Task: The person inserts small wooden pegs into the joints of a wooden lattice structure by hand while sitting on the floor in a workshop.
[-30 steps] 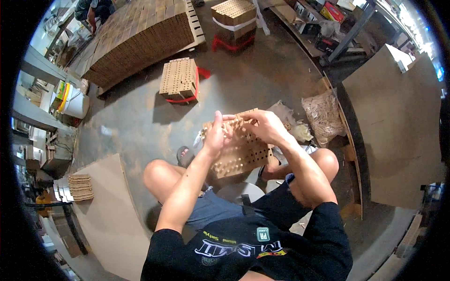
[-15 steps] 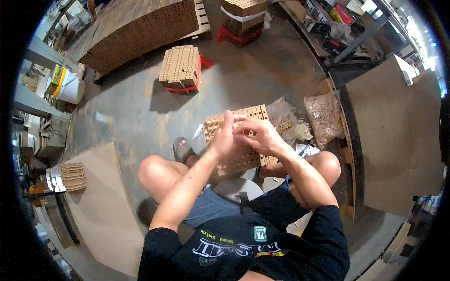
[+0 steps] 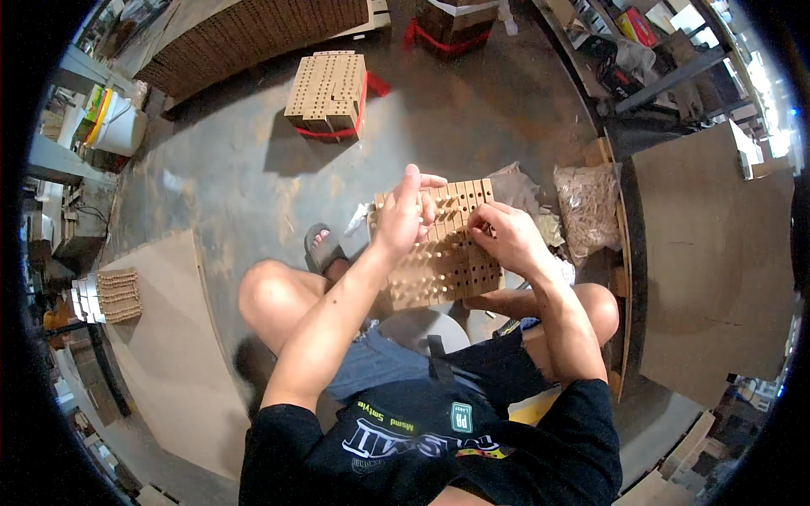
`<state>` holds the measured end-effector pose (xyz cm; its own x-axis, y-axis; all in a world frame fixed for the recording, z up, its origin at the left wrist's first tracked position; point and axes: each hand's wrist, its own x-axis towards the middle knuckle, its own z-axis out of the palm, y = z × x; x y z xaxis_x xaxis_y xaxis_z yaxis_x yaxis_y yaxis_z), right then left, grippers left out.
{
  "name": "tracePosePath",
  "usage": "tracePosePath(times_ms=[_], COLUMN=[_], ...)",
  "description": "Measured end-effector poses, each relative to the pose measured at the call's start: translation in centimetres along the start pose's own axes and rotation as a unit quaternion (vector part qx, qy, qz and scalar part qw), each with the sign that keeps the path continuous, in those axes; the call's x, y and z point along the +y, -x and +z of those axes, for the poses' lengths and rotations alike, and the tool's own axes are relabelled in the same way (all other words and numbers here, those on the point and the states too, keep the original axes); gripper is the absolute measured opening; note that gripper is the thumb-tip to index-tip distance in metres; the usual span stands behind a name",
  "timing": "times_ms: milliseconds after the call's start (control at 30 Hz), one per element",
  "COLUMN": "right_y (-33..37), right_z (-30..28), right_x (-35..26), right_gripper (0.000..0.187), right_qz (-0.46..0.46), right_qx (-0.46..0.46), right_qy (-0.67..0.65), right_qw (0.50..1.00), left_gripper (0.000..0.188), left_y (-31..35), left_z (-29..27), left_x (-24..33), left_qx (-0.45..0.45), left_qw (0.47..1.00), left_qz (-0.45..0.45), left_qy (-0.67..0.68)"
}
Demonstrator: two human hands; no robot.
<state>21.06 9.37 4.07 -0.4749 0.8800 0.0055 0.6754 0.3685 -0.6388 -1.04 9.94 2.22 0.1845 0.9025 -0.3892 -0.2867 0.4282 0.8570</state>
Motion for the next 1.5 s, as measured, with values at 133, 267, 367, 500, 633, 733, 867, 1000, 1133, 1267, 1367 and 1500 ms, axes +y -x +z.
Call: tracePosePath(times_ms=[133,267,367,500,633,733,867,1000,1133,1267,1367,1500], right_y=[-0.6,-1.7,-1.5,-0.2,-0.9,-1.3,-1.0,-0.6,-1.4,-0.8,-0.4,0.5], right_z=[-0.6,0.2,-0.1,0.4,1.1,1.1,0.9,1.5,1.6,1.1,1.8,1.6], right_x=[-0.9,-1.4,-3.1,-3.5,-2.6,-2.4,-2.4,-3.9,-5.4,-4.7,-3.2,-1.9], right_gripper=[0.01,0.012,0.012,0.01,0.008,0.012,0.019,0.02,0.012,0.012,0.014,0.014], right_qz=[-0.052,-0.113,-0.122,-0.12,-0.091,-0.087,0.011,-0.019,-0.1,-0.027,0.019,0.03], right_qx=[-0.006,-0.008,0.029,0.018,-0.042,-0.06,-0.048,0.012,0.03,-0.015,0.035,0.045], right_qy=[0.048,0.044,0.071,0.11,0.146,0.166,-0.008,-0.107,-0.061,-0.094,-0.188,-0.238], right_qw=[0.997,0.993,0.989,0.986,0.984,0.98,0.999,0.994,0.993,0.995,0.981,0.97], left_gripper=[0.07,0.071,0.071,0.077,0.084,0.083,0.086,0.095,0.097,0.097,0.086,0.052], left_y=[-0.2,0.2,-0.6,-0.8,-1.2,-0.8,-0.9,0.2,0.9,0.6,0.1,0.2], left_z=[-0.1,-0.7,-1.1,0.4,0.6,0.3,1.3,1.8,0.5,1.4,1.2,2.5], left_x=[-0.3,0.2,-2.1,-2.5,-3.4,-3.0,-3.8,-3.5,-2.0,-2.5,-3.3,-3.5], left_qx=[-0.005,0.041,0.002,-0.005,-0.012,-0.012,-0.035,-0.082,-0.096,-0.076,-0.095,-0.056], left_qw=[1.0,0.999,0.999,1.0,0.994,0.994,0.995,0.982,0.979,0.986,0.98,0.983], left_qz=[0.009,-0.006,0.011,-0.002,0.047,0.037,0.027,0.059,0.062,0.05,0.075,0.103], left_qy=[0.015,-0.01,0.051,-0.021,-0.096,-0.099,-0.092,-0.16,-0.167,-0.142,-0.156,-0.14])
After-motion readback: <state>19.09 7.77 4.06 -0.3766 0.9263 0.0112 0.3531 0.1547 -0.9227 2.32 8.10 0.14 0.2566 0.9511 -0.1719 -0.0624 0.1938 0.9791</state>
